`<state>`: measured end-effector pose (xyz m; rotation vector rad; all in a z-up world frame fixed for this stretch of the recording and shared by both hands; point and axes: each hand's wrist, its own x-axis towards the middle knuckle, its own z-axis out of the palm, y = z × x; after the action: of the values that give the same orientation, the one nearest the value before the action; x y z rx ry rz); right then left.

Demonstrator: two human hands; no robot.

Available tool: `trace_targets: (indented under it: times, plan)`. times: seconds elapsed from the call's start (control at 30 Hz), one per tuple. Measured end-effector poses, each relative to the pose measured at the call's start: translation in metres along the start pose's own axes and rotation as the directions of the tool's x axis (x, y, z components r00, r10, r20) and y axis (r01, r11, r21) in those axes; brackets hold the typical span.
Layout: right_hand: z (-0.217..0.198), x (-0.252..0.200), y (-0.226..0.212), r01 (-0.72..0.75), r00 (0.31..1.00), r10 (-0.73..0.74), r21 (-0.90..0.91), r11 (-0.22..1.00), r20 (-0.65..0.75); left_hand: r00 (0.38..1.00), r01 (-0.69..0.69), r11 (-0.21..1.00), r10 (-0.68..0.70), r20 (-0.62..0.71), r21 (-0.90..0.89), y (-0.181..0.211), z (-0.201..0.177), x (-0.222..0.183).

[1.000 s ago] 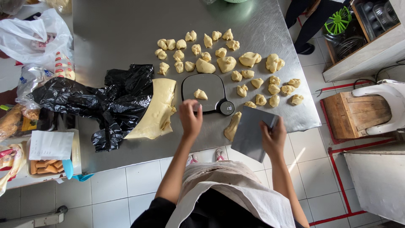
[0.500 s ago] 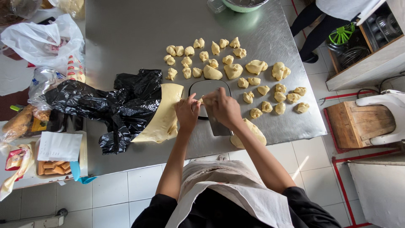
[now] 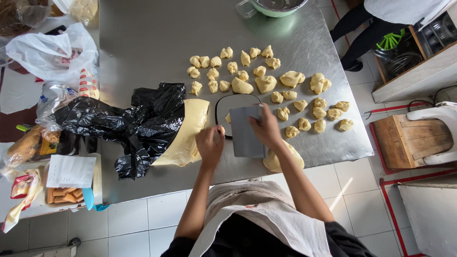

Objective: The person portions and shapes pieces of dough on a metal kitchen counter. The person cuts sections of dough from a main block using a metal scraper tool, places pieces one by one onto an electronic digital scale to measure them, and shapes each piece by hand before placing them into organized piles on the surface.

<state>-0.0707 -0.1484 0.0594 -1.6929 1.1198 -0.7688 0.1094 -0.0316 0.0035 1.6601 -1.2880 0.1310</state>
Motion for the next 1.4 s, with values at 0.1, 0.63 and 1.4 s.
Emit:
trace_targets:
  times: [0.1, 0.63, 1.4]
  plan:
    - [-0.05, -0.04, 0.015, 0.025, 1.0, -0.02, 0.441, 0.897, -0.016, 0.993, -0.002, 0.991, 0.018, 0.116, -0.135, 0.028, 0.003, -0.037]
    - [-0.177, -0.164, 0.065, -0.062, 0.883, 0.293, 0.528, 0.847, -0.366, 0.893, 0.098, 0.95, 0.047, 0.447, -0.296, 0.101, 0.053, -0.098]
    - [-0.22, -0.219, 0.073, 0.0, 0.716, 0.352, 0.505, 0.863, -0.603, 0.964, 0.112, 0.992, -0.124, 0.235, 0.062, -0.028, 0.105, 0.023]
